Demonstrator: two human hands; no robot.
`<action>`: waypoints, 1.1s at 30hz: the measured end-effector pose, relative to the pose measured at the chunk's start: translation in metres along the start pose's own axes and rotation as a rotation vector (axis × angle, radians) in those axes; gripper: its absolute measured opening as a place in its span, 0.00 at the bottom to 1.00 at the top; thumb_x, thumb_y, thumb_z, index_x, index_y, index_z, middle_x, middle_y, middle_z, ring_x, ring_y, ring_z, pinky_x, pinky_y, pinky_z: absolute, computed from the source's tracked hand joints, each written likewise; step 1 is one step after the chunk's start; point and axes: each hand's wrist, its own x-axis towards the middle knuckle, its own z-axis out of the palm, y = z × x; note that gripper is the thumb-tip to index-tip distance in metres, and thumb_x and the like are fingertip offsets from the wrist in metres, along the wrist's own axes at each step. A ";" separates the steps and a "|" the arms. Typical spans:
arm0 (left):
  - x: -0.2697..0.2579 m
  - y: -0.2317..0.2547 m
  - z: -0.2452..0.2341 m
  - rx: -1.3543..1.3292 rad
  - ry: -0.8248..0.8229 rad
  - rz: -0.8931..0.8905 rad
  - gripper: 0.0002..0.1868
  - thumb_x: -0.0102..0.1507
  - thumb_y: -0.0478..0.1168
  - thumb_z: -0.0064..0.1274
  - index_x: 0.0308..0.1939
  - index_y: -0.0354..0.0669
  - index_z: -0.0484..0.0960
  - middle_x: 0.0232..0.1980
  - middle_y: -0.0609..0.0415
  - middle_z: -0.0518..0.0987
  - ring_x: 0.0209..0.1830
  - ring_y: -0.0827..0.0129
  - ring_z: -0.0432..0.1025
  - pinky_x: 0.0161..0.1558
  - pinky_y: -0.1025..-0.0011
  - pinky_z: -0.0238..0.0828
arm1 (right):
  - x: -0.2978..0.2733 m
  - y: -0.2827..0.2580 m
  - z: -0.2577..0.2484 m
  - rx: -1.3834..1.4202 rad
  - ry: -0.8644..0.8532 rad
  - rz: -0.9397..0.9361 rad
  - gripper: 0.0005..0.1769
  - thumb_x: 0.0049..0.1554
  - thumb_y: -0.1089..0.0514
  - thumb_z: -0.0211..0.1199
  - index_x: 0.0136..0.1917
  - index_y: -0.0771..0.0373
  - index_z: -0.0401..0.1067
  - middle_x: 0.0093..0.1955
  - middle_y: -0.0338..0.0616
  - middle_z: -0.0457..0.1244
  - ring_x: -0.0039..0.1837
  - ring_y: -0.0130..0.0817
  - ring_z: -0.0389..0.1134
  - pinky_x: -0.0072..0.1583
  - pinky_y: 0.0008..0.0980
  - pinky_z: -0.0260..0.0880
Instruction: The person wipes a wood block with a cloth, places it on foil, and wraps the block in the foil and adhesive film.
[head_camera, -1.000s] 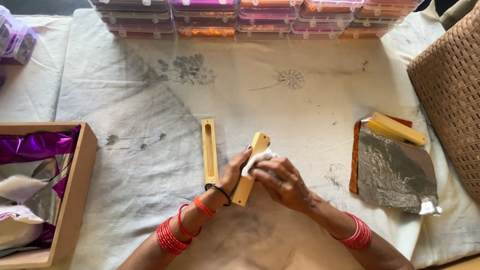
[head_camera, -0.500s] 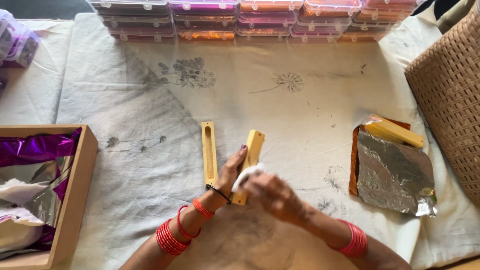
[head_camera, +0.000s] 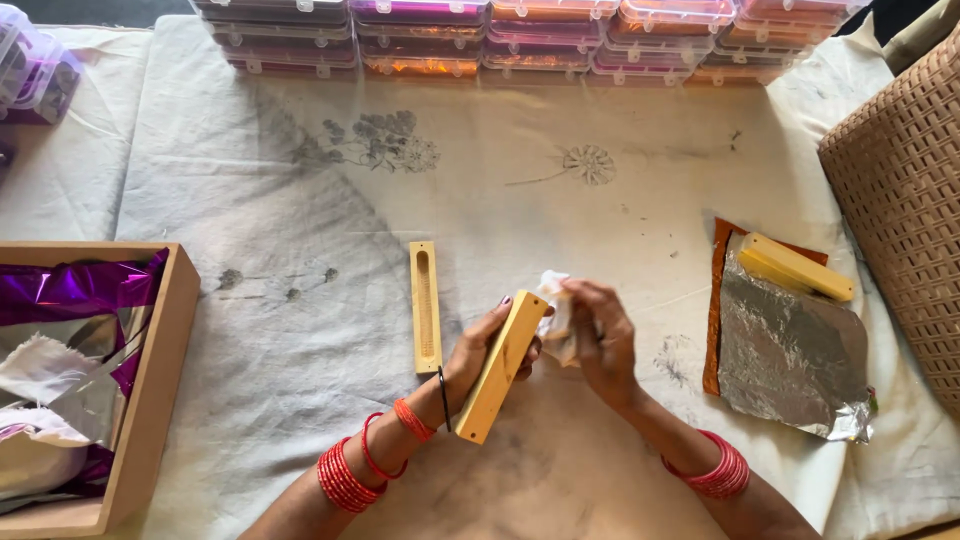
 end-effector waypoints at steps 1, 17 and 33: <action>0.000 0.000 -0.003 0.002 0.001 0.002 0.30 0.69 0.61 0.35 0.59 0.43 0.78 0.32 0.56 0.77 0.27 0.76 0.68 0.29 0.77 0.65 | 0.002 -0.009 -0.003 0.002 -0.001 -0.002 0.14 0.67 0.66 0.50 0.64 0.63 0.71 0.62 0.47 0.67 0.53 0.33 0.72 0.53 0.27 0.80; -0.001 -0.012 0.003 0.061 0.071 0.012 0.35 0.69 0.66 0.33 0.66 0.44 0.68 0.46 0.58 0.77 0.41 0.76 0.76 0.41 0.73 0.77 | 0.001 -0.039 -0.004 -0.373 -0.337 -0.797 0.22 0.60 0.63 0.61 0.67 0.59 0.70 0.67 0.45 0.63 0.71 0.41 0.62 0.70 0.45 0.64; 0.012 -0.038 -0.025 0.394 -0.006 0.200 0.47 0.67 0.78 0.25 0.73 0.44 0.56 0.43 0.48 0.76 0.33 0.74 0.74 0.28 0.76 0.73 | 0.004 -0.053 -0.008 -0.282 -0.239 -0.548 0.25 0.58 0.61 0.65 0.68 0.65 0.70 0.71 0.49 0.63 0.76 0.47 0.61 0.73 0.45 0.67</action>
